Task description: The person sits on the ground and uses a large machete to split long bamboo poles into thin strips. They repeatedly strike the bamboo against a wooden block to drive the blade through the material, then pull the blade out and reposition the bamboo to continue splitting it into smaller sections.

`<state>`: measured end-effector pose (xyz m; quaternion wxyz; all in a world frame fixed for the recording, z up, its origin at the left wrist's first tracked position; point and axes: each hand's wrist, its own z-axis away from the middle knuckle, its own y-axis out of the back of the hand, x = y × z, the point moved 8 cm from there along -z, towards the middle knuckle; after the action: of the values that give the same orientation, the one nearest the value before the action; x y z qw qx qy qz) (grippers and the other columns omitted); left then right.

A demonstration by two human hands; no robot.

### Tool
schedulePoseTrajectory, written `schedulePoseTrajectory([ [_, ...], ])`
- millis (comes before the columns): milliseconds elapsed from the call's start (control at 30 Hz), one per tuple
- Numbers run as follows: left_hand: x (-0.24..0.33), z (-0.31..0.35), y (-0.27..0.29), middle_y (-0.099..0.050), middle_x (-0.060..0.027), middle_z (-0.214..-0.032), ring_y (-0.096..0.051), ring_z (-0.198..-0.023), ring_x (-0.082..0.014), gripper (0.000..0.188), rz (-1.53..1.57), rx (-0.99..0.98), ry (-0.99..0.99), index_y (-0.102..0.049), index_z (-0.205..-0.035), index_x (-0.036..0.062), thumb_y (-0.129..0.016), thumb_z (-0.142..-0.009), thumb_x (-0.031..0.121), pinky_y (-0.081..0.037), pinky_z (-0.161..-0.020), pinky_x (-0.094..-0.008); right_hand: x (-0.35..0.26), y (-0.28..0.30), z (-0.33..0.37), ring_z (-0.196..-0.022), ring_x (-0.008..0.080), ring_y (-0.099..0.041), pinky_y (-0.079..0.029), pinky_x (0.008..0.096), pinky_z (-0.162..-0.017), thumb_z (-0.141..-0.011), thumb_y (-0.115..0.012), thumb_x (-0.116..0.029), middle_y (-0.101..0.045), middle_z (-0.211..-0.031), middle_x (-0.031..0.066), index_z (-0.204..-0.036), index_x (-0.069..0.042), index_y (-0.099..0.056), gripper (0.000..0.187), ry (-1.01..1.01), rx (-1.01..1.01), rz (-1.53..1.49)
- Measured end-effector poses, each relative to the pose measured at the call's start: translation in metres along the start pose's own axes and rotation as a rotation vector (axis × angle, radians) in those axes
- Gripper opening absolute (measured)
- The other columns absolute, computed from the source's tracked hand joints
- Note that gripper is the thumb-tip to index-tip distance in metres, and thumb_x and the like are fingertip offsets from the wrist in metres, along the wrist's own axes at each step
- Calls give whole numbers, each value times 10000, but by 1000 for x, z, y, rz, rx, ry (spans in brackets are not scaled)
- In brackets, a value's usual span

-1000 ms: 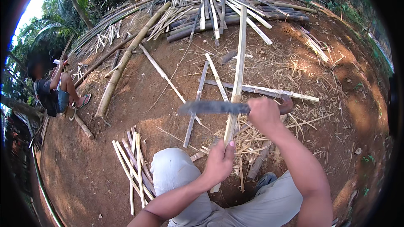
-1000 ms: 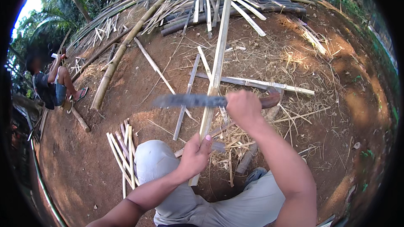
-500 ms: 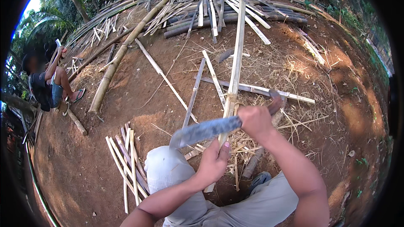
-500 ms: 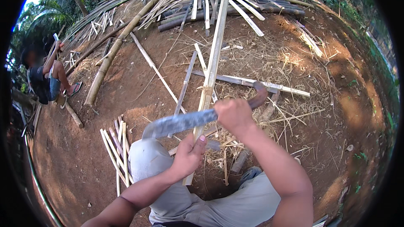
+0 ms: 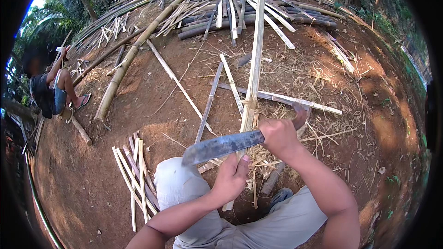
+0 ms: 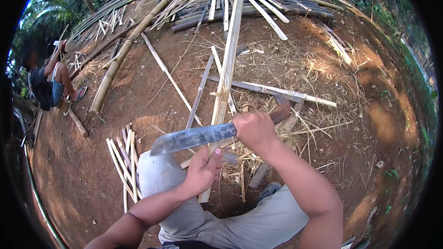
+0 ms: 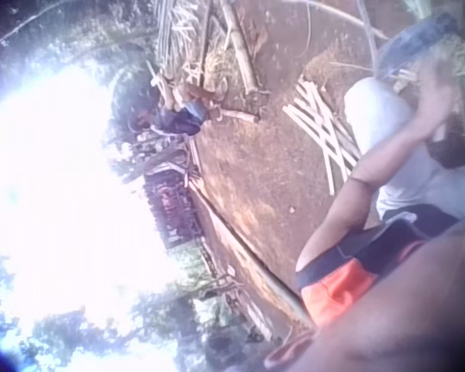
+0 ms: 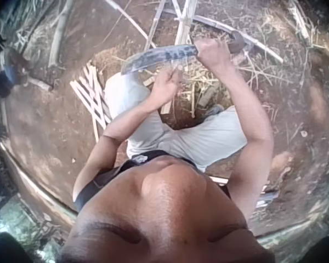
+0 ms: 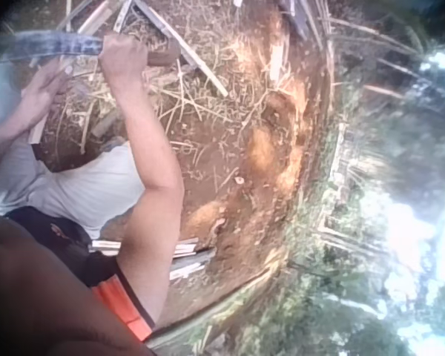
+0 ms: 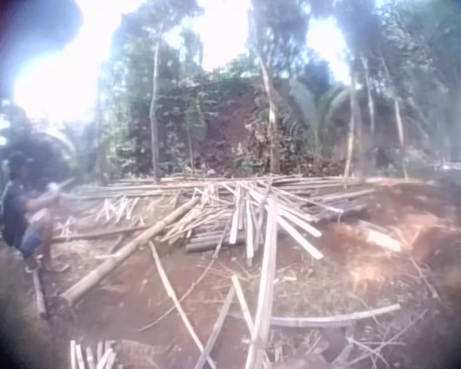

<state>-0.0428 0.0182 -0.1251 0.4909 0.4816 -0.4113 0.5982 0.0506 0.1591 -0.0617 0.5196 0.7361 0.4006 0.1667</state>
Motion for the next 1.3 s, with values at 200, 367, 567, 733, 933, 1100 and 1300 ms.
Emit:
schedulePoseTrajectory([
  [200, -5, 3, -15, -459, 6, -663, -420, -586, -90, 227, -6, -68, -8, -470, -930, 33, -461, -1051, 225, -388, -523, -312, 35, 27, -15, -565, 269, -675, -555, 405, -534, -786, -562, -23, -626, -577, 151, -681, -22, -619, 120, -165, 94, 112],
  [367, 3, 5, -13, -411, 31, -666, -371, -549, -55, 231, -2, -143, -13, -436, -926, 74, -455, -1059, 262, -348, -478, -260, 63, 27, -30, -517, 228, -662, -546, 380, -486, -836, -550, -34, -639, -586, 130, -681, -49, -627, 174, -151, 104, 254],
  [567, 9, 9, -6, -421, 35, -685, -394, -551, -41, 228, -118, -99, 25, -417, -921, 95, -442, -1066, 270, -367, -464, -231, 27, 23, -12, -573, 243, -681, -548, 381, -517, -861, -542, -70, -663, -634, 150, -672, -37, -610, 203, -56, 104, 223],
  [733, 0, 40, -8, -405, 40, -683, -372, -548, -46, 223, -161, -238, 15, -426, -934, 97, -427, -1070, 274, -344, -461, -224, 100, 38, -6, -586, 263, -686, -556, 395, -552, -845, -516, -28, -671, -655, 148, -682, -33, -624, 196, -262, 118, 273],
  [933, 0, 50, 8, -402, 43, -678, -351, -554, -44, 214, 46, -171, 263, -451, -949, 99, -447, -1065, 279, -319, -473, -221, 45, 29, -21, -506, 247, -657, -546, 364, -503, -831, -542, -38, -649, -609, 138, -666, -57, -624, 184, -79, 169, 180],
  [1100, -7, 82, 17, -420, 39, -683, -373, -558, -51, 237, -201, -233, 210, -474, -961, 79, -452, -1063, 293, -329, -484, -232, 123, 35, -18, -555, 263, -670, -552, 385, -534, -830, -595, -69, -657, -637, 149, -705, -45, -637, 133, -317, 157, 141],
  [1300, -35, 105, 56, -488, 9, -651, -453, -573, -78, 261, -161, -126, 453, -521, -926, 62, -478, -1051, 287, -385, -516, -272, 74, -14, -10, -662, 302, -717, -580, 420, -610, -831, -585, -89, -683, -695, 197, -722, -17, -674, 158, -169, -49, 162],
])
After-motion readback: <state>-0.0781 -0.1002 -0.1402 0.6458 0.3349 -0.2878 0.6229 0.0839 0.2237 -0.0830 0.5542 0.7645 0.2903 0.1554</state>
